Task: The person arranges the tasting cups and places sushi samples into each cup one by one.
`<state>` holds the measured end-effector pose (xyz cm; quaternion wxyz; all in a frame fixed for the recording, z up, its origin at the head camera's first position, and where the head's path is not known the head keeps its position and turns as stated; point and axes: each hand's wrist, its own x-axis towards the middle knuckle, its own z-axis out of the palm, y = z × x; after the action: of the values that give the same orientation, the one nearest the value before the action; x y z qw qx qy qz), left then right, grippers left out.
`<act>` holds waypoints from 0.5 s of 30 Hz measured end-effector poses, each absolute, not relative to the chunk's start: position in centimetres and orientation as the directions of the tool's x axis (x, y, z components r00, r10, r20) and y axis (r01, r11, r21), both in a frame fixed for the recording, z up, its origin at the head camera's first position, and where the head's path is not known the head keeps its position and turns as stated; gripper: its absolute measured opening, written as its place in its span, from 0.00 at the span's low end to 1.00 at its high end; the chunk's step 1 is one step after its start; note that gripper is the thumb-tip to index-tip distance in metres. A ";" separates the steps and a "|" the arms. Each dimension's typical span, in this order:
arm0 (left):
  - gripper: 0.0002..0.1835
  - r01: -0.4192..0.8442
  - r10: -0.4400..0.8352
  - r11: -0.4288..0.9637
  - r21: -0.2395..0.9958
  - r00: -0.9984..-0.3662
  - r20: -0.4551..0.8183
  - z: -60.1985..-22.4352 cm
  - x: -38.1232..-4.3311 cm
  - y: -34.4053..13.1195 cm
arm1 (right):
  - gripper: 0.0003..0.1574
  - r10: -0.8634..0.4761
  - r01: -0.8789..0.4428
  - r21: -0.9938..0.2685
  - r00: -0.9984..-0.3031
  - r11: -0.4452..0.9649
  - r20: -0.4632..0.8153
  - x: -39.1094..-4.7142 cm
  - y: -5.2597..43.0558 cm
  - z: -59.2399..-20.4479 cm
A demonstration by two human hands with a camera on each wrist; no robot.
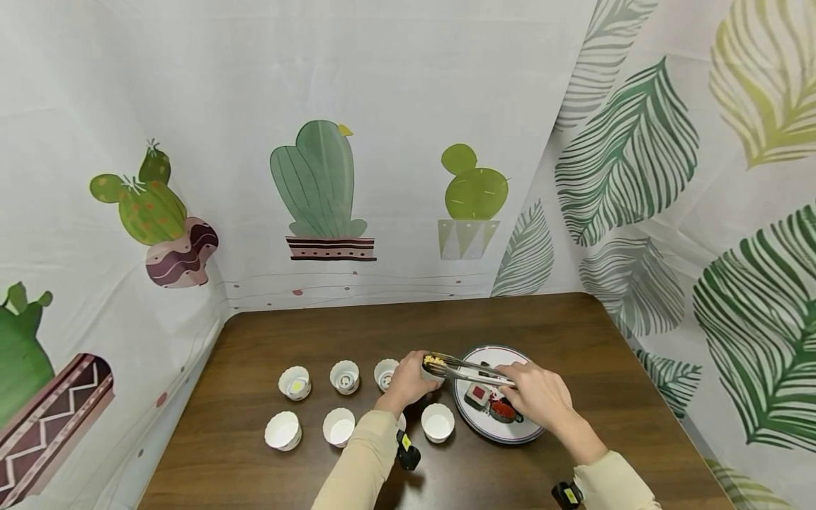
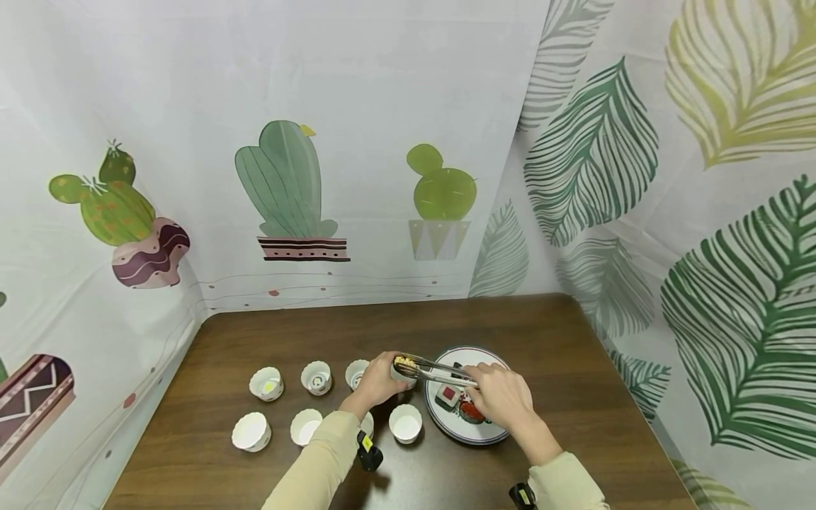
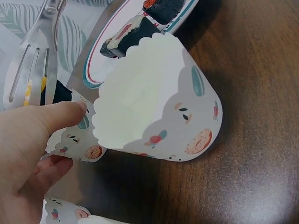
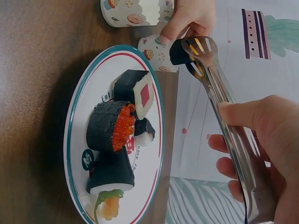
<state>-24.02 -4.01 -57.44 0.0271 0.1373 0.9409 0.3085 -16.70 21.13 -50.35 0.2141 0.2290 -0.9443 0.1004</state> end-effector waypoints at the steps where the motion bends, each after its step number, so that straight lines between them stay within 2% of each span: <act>1: 0.35 0.243 0.275 0.774 0.585 -0.961 0.034 -57.5 -24.0 -4.0 | 0.17 -0.390 -0.474 -0.088 -0.804 0.876 0.448 -16.7 21.1 -50.4; 15: 0.34 0.249 0.285 0.763 0.597 -0.958 0.036 -57.3 -24.0 -4.0 | 0.18 -0.393 -0.462 -0.058 -0.808 0.885 0.439 -16.6 21.0 -50.4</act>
<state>-23.98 -4.03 -57.31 0.0287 0.1425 0.9383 0.3137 -16.65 20.98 -50.42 0.2125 0.2254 -0.9473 0.0812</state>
